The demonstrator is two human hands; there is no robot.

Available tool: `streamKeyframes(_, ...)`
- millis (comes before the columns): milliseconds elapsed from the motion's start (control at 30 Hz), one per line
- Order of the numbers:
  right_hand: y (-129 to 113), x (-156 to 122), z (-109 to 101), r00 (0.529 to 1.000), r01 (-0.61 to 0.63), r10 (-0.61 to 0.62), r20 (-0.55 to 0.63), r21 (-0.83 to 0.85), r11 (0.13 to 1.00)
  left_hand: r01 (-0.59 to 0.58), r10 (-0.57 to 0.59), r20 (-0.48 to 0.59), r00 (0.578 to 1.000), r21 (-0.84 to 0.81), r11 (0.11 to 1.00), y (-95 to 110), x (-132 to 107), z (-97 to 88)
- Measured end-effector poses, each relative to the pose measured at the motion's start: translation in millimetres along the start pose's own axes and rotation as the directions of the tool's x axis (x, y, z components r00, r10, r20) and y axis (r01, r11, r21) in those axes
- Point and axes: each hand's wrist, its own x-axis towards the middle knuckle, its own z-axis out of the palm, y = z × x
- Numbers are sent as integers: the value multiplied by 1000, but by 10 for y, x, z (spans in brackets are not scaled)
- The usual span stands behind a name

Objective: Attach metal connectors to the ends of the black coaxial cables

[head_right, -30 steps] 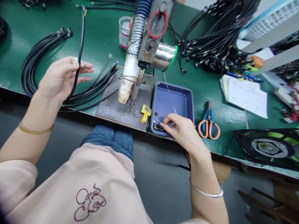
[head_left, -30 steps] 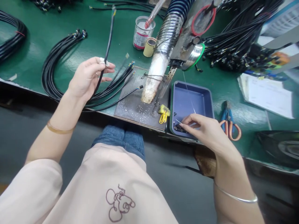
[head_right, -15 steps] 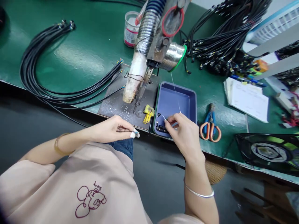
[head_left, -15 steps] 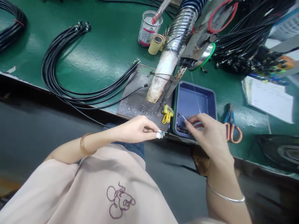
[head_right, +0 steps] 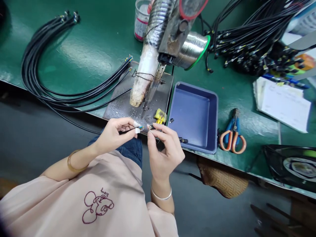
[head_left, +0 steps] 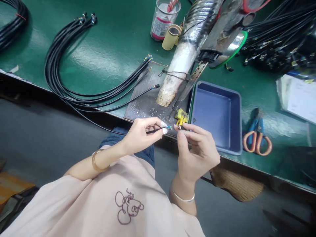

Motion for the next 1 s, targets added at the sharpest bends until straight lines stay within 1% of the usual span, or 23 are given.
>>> streamKeyframes(67, 3, -18, 30, 1000, -15, 15, 9, 17, 1000, 10, -10, 4, 1000, 21, 1000, -6, -7, 1)
streamKeyframes(167, -11, -30, 35, 997, 67, -65, -43, 27, 997, 19, -19, 16, 1000, 48, 999, -33, -17, -10)
streamKeyframes(233, -22, -35, 36, 990, 133, -131, -50, 26, 991, 24, -25, 24, 999, 48, 999, -43, -18, -24)
streamKeyframes(300, -25, -43, 41, 983, 181, -180, -27, 12, 983, 41, -41, 27, 999, 1, 999, -36, -11, -39)
streamKeyframes(367, -14, -55, 52, 977, 214, -214, 0, 4, 977, 71, -67, 38, 997, -92, 993, -17, 4, -54)
streamKeyframes(433, 8, -72, 65, 975, 221, -221, 17, -19, 975, 103, -94, 58, 994, -180, 978, 6, 22, -64)
streamKeyframes(467, 21, -80, 73, 978, 206, -206, 19, -34, 978, 118, -106, 66, 992, -210, 971, 14, 30, -66)
streamKeyframes(533, 47, -93, 88, 993, 117, -117, 5, -33, 993, 139, -126, 68, 990, -245, 960, 25, 44, -66)
streamKeyframes(633, 67, -103, 108, 998, -64, 65, -17, 79, 995, 157, -147, 57, 987, -266, 951, 22, 63, -56)
streamKeyframes(700, 66, -101, 120, 992, -128, 129, 4, 134, 983, 164, -154, 59, 986, -255, 953, 14, 75, -48)
streamKeyframes(833, 51, -85, 139, 987, -154, 146, 63, 159, 975, 151, -135, 91, 987, -199, 968, -7, 104, -38)
streamKeyframes(933, 58, -63, 146, 990, -129, 119, 78, 154, 980, 120, -106, 97, 990, -152, 981, -20, 122, -39)
streamKeyframes(1000, 69, -39, 143, 994, -93, 85, 66, 126, 988, 113, -99, 100, 990, -144, 983, -22, 127, -45)
